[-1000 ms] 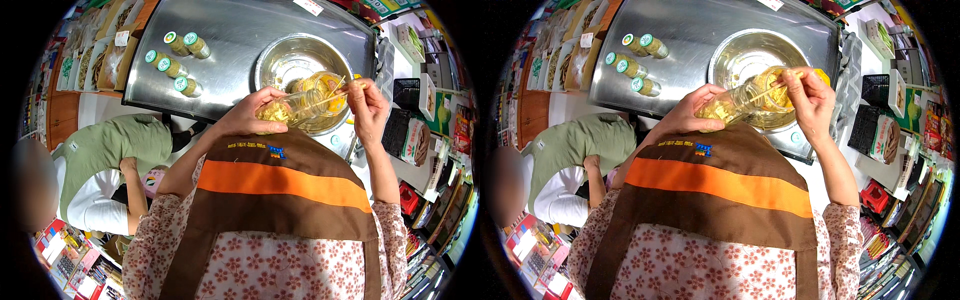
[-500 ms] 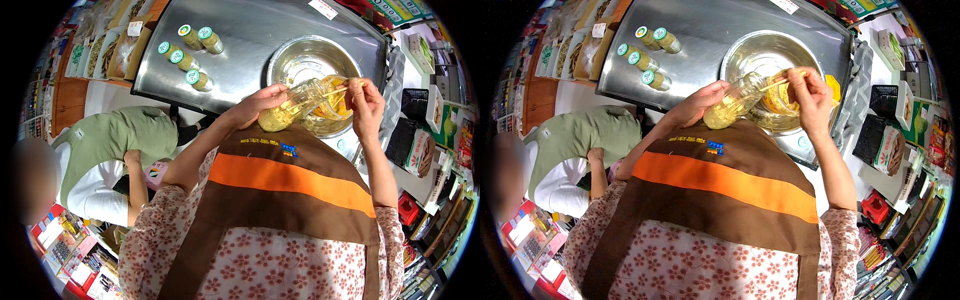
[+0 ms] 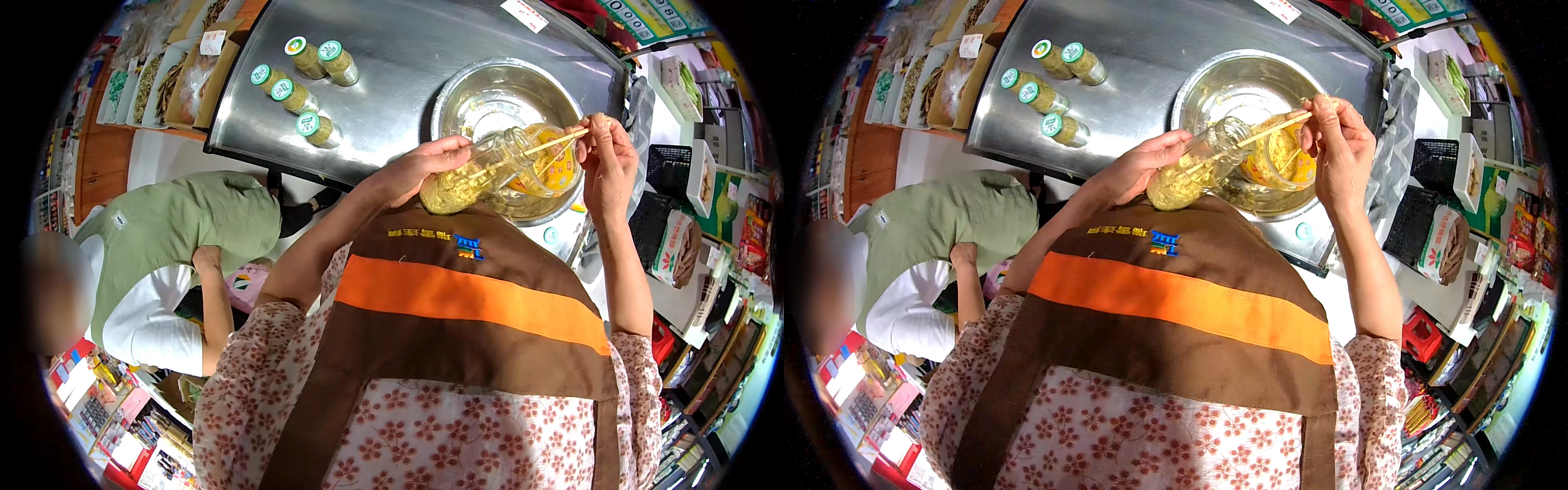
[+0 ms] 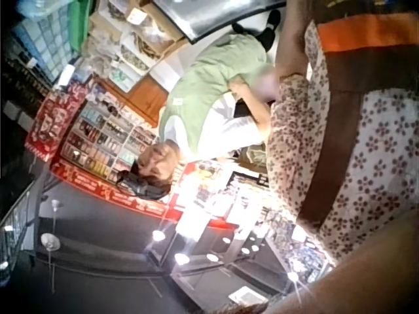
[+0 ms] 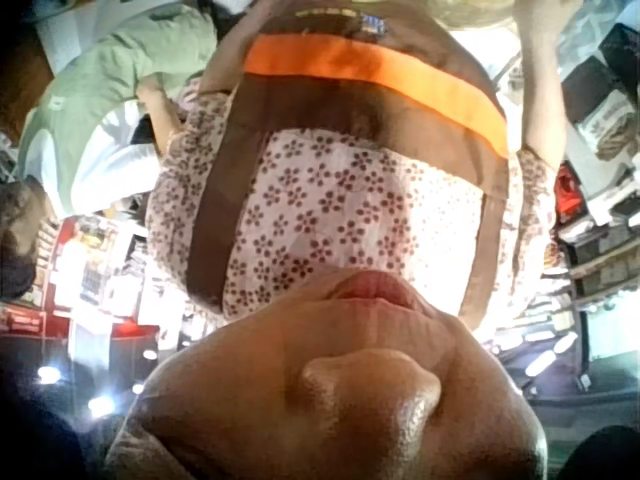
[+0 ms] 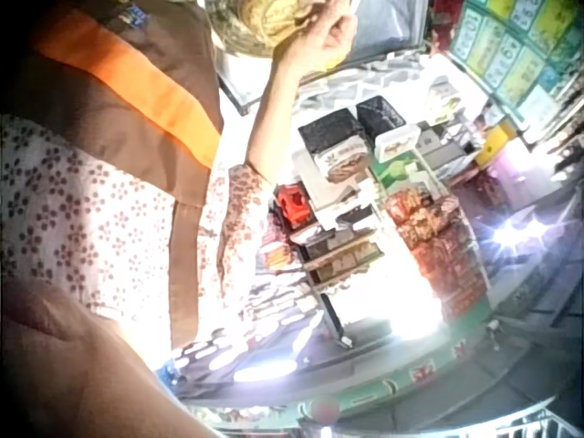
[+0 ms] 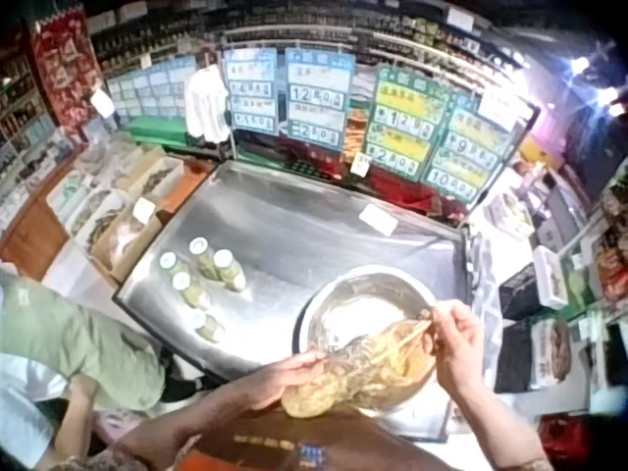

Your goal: The person scoops a yellow-green paste from a large metal bowl into small glass jars using chopsticks. The person repeatedly packs the paste into each jar, then places the filled jar on the counter and picks up an empty one to continue the process.

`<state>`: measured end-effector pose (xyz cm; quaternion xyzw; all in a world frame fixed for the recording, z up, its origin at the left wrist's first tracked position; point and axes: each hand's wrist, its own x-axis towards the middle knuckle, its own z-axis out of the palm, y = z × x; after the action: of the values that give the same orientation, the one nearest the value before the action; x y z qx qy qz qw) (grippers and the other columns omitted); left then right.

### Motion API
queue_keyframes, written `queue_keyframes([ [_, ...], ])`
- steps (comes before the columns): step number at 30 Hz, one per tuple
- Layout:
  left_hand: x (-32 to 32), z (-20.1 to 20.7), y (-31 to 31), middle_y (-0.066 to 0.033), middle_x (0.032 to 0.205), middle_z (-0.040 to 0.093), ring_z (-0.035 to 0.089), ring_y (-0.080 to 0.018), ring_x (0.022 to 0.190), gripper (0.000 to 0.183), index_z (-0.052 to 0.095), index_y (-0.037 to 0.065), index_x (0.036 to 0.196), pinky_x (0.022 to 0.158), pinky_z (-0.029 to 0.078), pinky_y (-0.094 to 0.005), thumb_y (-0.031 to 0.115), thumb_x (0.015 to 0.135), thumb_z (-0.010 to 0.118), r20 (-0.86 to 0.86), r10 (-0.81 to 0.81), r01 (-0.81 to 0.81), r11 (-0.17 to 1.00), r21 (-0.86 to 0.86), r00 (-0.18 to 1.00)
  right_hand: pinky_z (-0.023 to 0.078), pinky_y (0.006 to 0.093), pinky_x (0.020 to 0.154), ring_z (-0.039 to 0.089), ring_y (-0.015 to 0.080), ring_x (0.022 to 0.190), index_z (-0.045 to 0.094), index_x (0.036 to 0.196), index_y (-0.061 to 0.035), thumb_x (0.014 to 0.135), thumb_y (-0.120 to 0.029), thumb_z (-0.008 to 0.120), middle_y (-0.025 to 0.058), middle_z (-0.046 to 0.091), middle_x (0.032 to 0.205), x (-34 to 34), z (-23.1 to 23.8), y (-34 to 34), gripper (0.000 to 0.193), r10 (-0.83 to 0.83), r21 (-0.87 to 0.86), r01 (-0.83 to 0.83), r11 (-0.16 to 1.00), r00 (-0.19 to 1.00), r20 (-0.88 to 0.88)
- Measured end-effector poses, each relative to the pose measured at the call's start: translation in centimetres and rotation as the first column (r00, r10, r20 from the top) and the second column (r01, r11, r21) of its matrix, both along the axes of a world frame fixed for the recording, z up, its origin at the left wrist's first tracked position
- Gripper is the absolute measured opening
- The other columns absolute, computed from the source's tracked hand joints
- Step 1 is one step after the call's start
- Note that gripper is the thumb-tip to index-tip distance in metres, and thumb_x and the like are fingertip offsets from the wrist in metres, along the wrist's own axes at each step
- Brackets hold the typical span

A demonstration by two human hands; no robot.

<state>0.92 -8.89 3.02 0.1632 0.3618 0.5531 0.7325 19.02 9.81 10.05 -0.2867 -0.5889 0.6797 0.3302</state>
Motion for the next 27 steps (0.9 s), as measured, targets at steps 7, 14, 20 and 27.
queue_keyframes([
  [7, -0.2, -0.9, -0.2, -0.0140, 0.136, 0.040, 0.041, -0.0202, 0.127, 0.056, 0.022, -0.005, 0.139, 0.105, 0.037, -0.0342, 0.023, 0.097, 0.046, 0.067, -0.025, 0.021, 0.998, 0.052, 0.997, 0.039, 0.0184, 0.051, 0.053, 0.0081, 0.059, 0.058, 0.095, -0.0002, 0.096, -0.019, 0.052, 0.0102, 0.066, 0.085, 0.3, -0.3, -2.4, 0.019, 0.126, 0.066, -0.131, 0.989, 0.989, 0.081],
  [14, -0.1, -1.1, 0.2, -0.0147, 0.136, 0.040, 0.041, -0.0207, 0.127, 0.058, 0.021, -0.006, 0.140, 0.104, 0.038, -0.0339, 0.023, 0.097, 0.047, 0.070, 0.011, -0.011, 1.000, 0.002, 0.997, 0.047, 0.0197, 0.057, 0.062, 0.0094, 0.066, 0.060, 0.095, 0.0010, 0.095, -0.010, 0.052, 0.0121, 0.068, 0.089, 0.8, -0.3, -3.5, 0.014, 0.224, 0.288, -0.268, 0.920, 0.959, 0.174],
  [20, -0.3, -0.1, 0.3, -0.0156, 0.137, 0.039, 0.040, -0.0209, 0.128, 0.059, 0.020, -0.006, 0.141, 0.105, 0.037, -0.0344, 0.022, 0.096, 0.047, 0.049, 0.001, 0.000, 1.000, -0.017, 0.999, 0.049, 0.0240, 0.062, 0.062, 0.0128, 0.070, 0.060, 0.093, 0.0018, 0.096, -0.015, 0.050, 0.0151, 0.068, 0.088, 0.1, 1.5, 0.1, 0.019, 0.090, 0.206, -0.106, 0.973, 0.992, 0.085],
  [27, 0.4, -1.2, -0.1, -0.0091, 0.121, 0.052, 0.052, -0.0146, 0.112, 0.046, 0.036, -0.002, 0.132, 0.096, 0.044, -0.0292, 0.024, 0.096, 0.050, 0.138, 0.076, -0.074, 0.997, -0.016, 0.988, 0.048, 0.0243, 0.060, 0.059, 0.0137, 0.062, 0.056, 0.094, 0.0019, 0.096, -0.015, 0.051, 0.0185, 0.067, 0.090, 0.0, 0.1, -3.2, 0.018, 0.249, 0.071, -0.260, 0.963, 0.959, 0.134],
])
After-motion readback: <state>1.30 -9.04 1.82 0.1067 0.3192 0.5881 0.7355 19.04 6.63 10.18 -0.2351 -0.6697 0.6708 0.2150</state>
